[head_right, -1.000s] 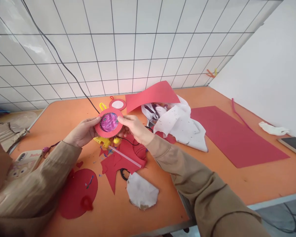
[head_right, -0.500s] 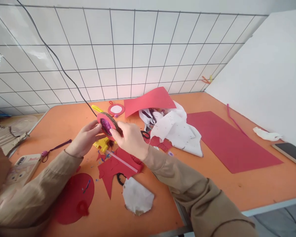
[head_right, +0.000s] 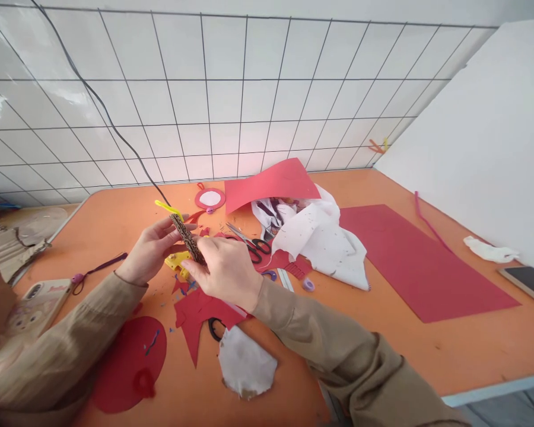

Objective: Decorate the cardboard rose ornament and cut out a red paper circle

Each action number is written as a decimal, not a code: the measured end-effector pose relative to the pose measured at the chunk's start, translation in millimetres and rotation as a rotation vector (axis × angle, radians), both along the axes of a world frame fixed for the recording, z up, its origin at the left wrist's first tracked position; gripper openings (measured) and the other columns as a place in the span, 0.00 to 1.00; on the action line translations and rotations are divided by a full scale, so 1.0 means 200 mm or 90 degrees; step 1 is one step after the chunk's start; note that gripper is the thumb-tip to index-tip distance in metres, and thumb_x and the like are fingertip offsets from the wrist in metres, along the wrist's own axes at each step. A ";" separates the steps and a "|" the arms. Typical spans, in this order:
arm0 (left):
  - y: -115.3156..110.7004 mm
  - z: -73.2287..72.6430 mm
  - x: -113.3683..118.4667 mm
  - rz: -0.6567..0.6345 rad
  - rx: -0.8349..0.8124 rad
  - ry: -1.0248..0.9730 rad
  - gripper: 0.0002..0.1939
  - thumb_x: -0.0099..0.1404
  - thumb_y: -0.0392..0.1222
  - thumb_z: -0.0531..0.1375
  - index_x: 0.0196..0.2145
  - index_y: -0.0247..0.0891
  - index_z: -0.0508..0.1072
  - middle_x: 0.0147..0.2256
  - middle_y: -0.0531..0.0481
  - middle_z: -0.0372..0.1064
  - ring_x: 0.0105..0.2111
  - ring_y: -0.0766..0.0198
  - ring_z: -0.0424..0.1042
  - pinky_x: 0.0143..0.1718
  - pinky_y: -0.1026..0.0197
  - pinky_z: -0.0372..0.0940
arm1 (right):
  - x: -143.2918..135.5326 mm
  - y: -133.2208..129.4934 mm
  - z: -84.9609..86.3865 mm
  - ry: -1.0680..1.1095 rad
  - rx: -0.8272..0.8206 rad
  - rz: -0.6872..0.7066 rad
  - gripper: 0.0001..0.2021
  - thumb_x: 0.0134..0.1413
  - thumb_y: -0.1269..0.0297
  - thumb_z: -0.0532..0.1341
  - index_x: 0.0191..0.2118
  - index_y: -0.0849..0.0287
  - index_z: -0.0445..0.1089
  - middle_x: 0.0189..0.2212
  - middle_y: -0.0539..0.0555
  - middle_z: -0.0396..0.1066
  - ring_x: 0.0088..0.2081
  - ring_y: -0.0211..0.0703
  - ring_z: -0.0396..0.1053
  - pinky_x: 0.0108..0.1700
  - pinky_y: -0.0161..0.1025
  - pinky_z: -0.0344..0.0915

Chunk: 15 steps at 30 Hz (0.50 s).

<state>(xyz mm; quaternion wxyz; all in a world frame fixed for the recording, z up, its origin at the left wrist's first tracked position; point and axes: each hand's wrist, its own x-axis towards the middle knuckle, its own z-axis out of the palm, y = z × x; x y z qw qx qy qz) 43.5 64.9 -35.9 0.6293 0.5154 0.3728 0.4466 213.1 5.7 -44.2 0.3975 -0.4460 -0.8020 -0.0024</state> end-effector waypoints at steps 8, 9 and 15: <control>0.04 0.04 -0.05 0.019 0.055 -0.008 0.18 0.54 0.45 0.70 0.42 0.38 0.77 0.38 0.45 0.79 0.35 0.56 0.79 0.35 0.56 0.74 | 0.12 0.02 0.13 0.089 -0.045 0.040 0.12 0.62 0.60 0.56 0.38 0.63 0.73 0.28 0.55 0.76 0.26 0.39 0.70 0.29 0.36 0.62; 0.05 0.05 -0.06 0.030 0.063 -0.018 0.17 0.54 0.44 0.70 0.42 0.38 0.78 0.38 0.46 0.79 0.35 0.57 0.79 0.34 0.57 0.74 | 0.14 0.04 0.14 0.095 -0.036 0.003 0.10 0.60 0.63 0.58 0.37 0.63 0.74 0.28 0.54 0.77 0.25 0.38 0.70 0.30 0.36 0.63; 0.07 0.11 -0.09 0.056 0.097 -0.062 0.16 0.53 0.40 0.70 0.42 0.39 0.78 0.36 0.46 0.79 0.34 0.56 0.79 0.32 0.56 0.75 | 0.22 0.16 0.13 -0.070 -0.193 -0.101 0.09 0.58 0.71 0.59 0.39 0.62 0.76 0.33 0.56 0.79 0.34 0.45 0.74 0.35 0.38 0.63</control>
